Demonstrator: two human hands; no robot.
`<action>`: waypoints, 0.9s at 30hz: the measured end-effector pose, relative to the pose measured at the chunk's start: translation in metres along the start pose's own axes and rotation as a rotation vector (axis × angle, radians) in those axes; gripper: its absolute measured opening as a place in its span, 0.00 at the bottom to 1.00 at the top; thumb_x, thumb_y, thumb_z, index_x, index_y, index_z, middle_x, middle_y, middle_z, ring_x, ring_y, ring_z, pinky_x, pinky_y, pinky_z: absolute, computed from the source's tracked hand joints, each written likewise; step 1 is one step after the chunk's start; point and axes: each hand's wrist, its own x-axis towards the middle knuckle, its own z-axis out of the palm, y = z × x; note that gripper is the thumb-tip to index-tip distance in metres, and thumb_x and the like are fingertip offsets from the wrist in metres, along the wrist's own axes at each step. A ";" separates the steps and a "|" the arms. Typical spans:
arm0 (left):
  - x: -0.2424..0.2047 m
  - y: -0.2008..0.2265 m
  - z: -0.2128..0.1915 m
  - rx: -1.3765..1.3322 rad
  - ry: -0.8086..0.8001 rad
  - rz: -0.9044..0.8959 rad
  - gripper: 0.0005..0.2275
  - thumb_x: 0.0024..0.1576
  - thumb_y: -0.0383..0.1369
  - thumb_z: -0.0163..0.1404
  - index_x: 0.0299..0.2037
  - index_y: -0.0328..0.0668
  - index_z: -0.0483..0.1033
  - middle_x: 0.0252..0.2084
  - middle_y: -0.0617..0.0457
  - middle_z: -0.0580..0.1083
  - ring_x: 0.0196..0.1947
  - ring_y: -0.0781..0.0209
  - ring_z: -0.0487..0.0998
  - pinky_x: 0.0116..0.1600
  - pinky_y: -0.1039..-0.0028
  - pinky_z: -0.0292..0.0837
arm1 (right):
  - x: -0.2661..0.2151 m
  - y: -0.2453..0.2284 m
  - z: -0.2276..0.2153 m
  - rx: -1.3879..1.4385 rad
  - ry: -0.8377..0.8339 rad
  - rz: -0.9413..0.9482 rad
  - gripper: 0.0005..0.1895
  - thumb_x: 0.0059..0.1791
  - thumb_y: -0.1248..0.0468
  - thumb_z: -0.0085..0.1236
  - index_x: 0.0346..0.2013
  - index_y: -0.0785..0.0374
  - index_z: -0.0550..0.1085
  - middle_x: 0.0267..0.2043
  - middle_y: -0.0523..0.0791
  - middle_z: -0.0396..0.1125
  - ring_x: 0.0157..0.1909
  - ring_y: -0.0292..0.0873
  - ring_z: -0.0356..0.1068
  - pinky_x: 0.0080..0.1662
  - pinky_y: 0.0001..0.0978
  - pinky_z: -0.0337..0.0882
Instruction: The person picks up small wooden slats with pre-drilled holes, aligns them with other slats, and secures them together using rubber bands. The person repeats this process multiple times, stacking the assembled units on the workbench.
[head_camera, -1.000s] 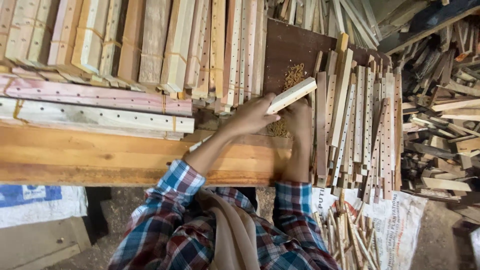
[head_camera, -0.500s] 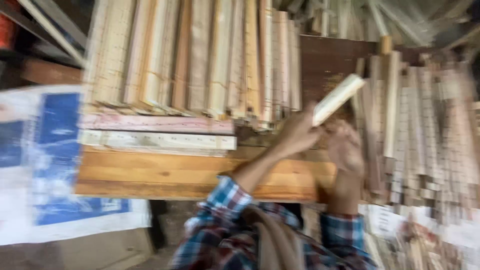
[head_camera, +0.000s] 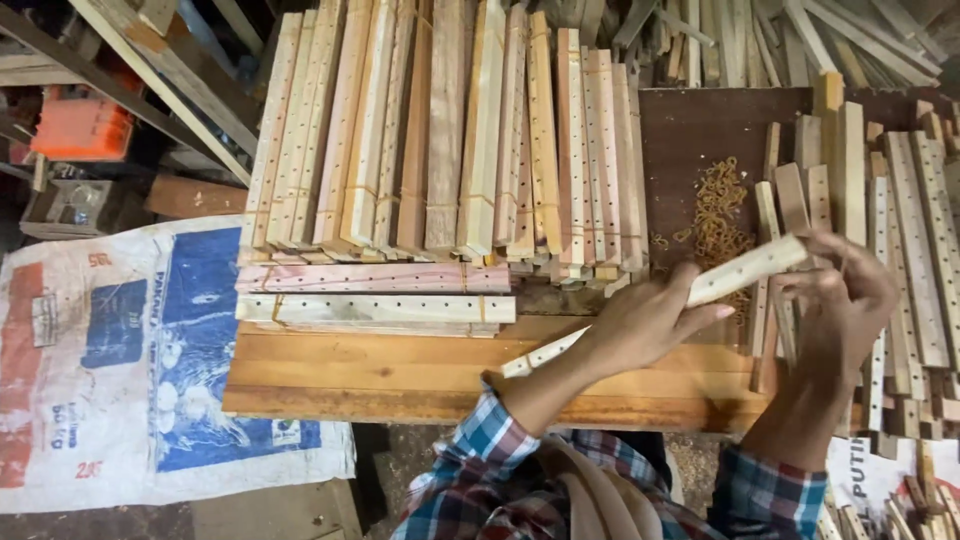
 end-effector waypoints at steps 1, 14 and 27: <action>0.000 -0.007 0.010 0.039 -0.013 0.036 0.17 0.65 0.41 0.36 0.55 0.34 0.61 0.25 0.54 0.69 0.10 0.71 0.63 0.08 0.83 0.61 | 0.012 0.004 -0.009 -0.069 -0.174 -0.065 0.20 0.56 0.49 0.54 0.56 0.59 0.74 0.52 0.44 0.73 0.43 0.33 0.74 0.40 0.18 0.77; -0.006 0.024 0.005 -0.117 0.056 -0.147 0.12 0.69 0.34 0.36 0.57 0.35 0.63 0.27 0.46 0.74 0.09 0.68 0.63 0.08 0.81 0.61 | -0.070 0.003 0.008 1.479 -0.202 0.259 0.33 0.59 0.58 0.54 0.74 0.70 0.54 0.36 0.51 0.78 0.31 0.38 0.76 0.37 0.22 0.77; -0.031 0.026 0.039 0.014 -0.156 0.124 0.16 0.66 0.34 0.40 0.61 0.37 0.67 0.17 0.42 0.72 0.09 0.60 0.69 0.17 0.75 0.67 | -0.032 -0.017 -0.081 -0.318 -0.538 0.276 0.15 0.36 0.76 0.65 0.37 0.71 0.81 0.38 0.54 0.77 0.41 0.50 0.77 0.49 0.44 0.74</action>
